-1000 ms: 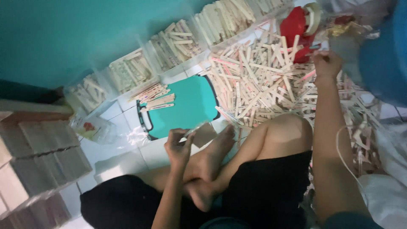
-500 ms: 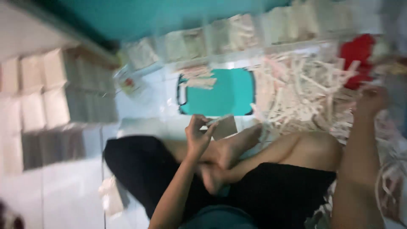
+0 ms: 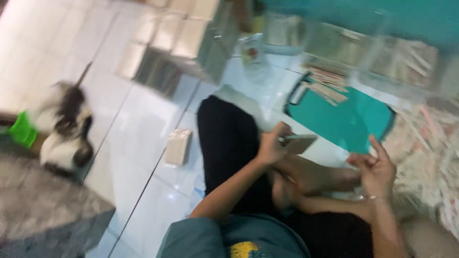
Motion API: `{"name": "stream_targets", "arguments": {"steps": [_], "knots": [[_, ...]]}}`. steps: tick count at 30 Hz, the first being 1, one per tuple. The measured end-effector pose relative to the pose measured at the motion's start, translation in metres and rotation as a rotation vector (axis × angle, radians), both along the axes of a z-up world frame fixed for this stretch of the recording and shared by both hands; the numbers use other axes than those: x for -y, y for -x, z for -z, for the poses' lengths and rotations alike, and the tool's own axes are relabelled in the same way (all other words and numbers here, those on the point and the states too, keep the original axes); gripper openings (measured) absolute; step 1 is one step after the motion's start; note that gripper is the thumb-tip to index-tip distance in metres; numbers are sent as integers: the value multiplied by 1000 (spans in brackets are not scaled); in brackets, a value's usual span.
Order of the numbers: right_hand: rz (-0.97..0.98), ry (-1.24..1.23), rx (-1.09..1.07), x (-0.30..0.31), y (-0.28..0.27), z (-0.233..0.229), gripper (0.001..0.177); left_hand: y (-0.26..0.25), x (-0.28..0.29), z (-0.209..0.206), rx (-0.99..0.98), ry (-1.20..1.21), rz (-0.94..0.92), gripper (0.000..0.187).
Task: The person is sorting and bundling thin wooden sticks from a large pile on the floor into organized groups.
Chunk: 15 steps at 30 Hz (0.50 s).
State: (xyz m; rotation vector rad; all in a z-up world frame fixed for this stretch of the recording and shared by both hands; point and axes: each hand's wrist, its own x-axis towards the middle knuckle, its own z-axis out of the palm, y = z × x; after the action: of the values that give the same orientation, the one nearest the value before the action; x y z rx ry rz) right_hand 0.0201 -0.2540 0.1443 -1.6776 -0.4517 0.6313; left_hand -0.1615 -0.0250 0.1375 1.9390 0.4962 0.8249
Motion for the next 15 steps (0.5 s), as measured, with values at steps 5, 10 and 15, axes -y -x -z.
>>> {"name": "stream_targets", "arguments": {"steps": [5, 10, 15], "knots": [[-66, -194, -136, -64, 75, -17, 70, 26, 3, -4, -135, 125, 82, 43], [-25, -298, -24, -101, 99, 32, 61, 22, 8, 37, 44, 74, 11, 41], [12, -311, -11, -105, 100, 50, 57, 34, 4, 21, 64, -5, -49, 37]]}}
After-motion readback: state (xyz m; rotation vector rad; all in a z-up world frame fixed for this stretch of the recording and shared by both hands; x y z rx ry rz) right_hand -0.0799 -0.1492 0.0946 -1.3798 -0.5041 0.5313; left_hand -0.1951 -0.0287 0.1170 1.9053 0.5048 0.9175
